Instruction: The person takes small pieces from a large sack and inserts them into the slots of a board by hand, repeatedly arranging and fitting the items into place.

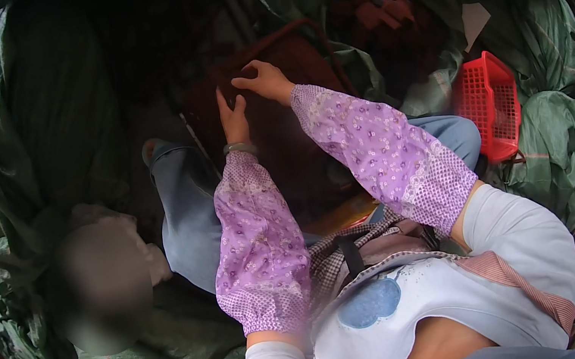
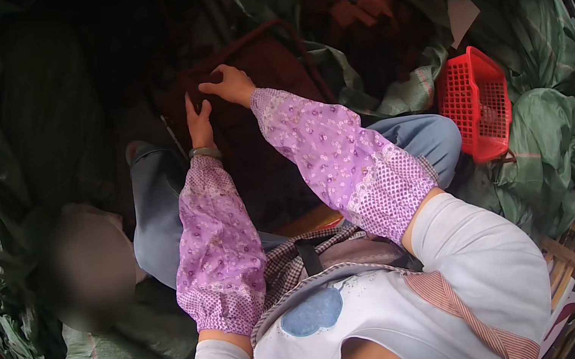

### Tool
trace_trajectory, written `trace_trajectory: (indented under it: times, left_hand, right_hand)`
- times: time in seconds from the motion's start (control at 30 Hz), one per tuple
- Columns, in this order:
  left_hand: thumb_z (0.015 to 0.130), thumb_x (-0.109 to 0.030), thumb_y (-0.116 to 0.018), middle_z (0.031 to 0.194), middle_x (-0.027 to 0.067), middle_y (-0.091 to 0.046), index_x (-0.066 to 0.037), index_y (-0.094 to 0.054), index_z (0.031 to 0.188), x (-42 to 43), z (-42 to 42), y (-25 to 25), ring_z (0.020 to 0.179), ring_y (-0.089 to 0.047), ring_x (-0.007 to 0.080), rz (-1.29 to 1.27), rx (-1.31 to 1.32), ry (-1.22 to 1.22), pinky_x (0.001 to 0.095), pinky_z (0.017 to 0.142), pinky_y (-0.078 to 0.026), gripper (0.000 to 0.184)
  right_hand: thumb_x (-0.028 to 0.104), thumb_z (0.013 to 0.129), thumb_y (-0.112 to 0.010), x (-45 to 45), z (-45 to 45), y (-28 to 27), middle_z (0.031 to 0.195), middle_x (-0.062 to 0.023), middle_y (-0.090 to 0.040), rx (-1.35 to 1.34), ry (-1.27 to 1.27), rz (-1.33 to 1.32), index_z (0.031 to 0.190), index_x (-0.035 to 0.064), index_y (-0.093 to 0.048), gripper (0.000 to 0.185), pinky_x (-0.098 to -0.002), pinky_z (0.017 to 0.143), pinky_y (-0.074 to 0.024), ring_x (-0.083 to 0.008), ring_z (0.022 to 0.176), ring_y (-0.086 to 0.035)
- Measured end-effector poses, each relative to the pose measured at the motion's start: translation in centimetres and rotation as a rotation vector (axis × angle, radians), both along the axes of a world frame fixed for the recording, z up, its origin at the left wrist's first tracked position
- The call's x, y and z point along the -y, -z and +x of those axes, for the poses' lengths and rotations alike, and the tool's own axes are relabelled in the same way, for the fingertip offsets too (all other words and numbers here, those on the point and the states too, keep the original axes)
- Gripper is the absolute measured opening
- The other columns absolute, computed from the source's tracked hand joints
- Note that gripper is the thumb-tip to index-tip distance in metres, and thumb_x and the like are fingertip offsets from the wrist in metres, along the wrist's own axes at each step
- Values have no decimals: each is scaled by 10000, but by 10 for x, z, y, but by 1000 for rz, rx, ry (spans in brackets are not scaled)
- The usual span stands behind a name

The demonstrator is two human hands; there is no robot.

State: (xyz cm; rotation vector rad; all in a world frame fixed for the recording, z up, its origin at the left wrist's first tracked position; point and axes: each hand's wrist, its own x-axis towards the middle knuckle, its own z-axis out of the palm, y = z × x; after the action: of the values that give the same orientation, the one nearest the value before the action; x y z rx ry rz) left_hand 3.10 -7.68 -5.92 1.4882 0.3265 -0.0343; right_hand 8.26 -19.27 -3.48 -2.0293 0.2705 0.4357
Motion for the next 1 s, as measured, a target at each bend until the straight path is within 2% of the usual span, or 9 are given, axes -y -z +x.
trace_trajectory:
  times: [0.27, 0.47, 0.5, 0.63, 0.73, 0.77, 0.87, 0.97, 1.0]
  left_hand:
    - [766, -140, -544, 971, 169, -602, -132, -479, 1183, 0, 1, -29, 818, -607, 275, 521, -213, 6, 354, 769, -458, 422]
    - [780, -53, -511, 901, 143, -619, -117, -440, 1186, -4, 2, -45, 613, -621, 248, -8, -234, -157, 329, 623, -499, 417]
    - [772, -41, -525, 953, 148, -603, -108, -412, 1198, -4, 5, -47, 730, -619, 273, -63, -260, -149, 352, 689, -488, 446]
    - [735, -16, -551, 1013, 151, -566, -84, -434, 1168, -11, 5, -22, 908, -565, 283, 698, -35, -438, 377, 787, -437, 453]
    - [724, -36, -567, 1034, 151, -551, -83, -448, 1156, -18, 1, -47, 912, -555, 271, 673, 76, -501, 366, 791, -431, 450]
    - [713, -77, -600, 1067, 154, -536, -80, -475, 1132, -19, 0, -61, 919, -544, 275, 415, 8, -339, 362, 802, -426, 438]
    - [692, -156, -646, 1042, 155, -552, -75, -492, 1116, 1, -4, -65, 910, -550, 285, 313, 59, -86, 363, 792, -435, 458]
    - [657, -235, -683, 980, 158, -588, -62, -510, 1103, 20, -6, -48, 877, -573, 305, 708, 525, 97, 366, 774, -447, 508]
    - [649, -251, -687, 980, 159, -589, -55, -513, 1099, 25, -8, -48, 887, -572, 305, 687, 431, 183, 366, 777, -445, 521]
  right_hand:
    - [341, 643, -675, -19, -12, -29, 952, -122, -607, 139, 97, -293, 996, 76, -546, 459, -381, 791, -443, -284, 894, -581]
    - [316, 637, -672, 0, -1, -15, 914, -113, -618, 13, 106, -254, 995, 108, -567, 427, -382, 819, -432, -270, 911, -577]
    - [311, 636, -672, 1, -2, -16, 907, -117, -620, 17, 123, -248, 981, 101, -578, 415, -377, 815, -435, -268, 906, -579]
    - [301, 628, -689, 7, -5, -25, 910, -138, -616, 98, 276, -160, 928, 67, -609, 388, -323, 759, -459, -233, 872, -589]
    - [264, 615, -706, 27, 3, 4, 872, -119, -624, 173, 452, 99, 912, 50, -608, 379, -315, 755, -451, -224, 848, -588]
    - [210, 635, -715, 33, 5, 4, 856, -85, -621, 173, 511, 246, 891, 37, -607, 327, -287, 734, -446, -172, 815, -575]
    - [171, 665, -709, 49, -2, 2, 848, -58, -610, 116, 653, 529, 876, 29, -603, 275, -268, 723, -442, -142, 800, -560]
    - [142, 678, -706, 53, -14, -3, 849, -48, -603, 75, 634, 667, 878, 32, -597, 253, -241, 712, -441, -117, 793, -553]
    - [140, 677, -706, 54, -18, -5, 848, -48, -603, 66, 628, 713, 882, 33, -597, 256, -237, 710, -441, -115, 790, -553]
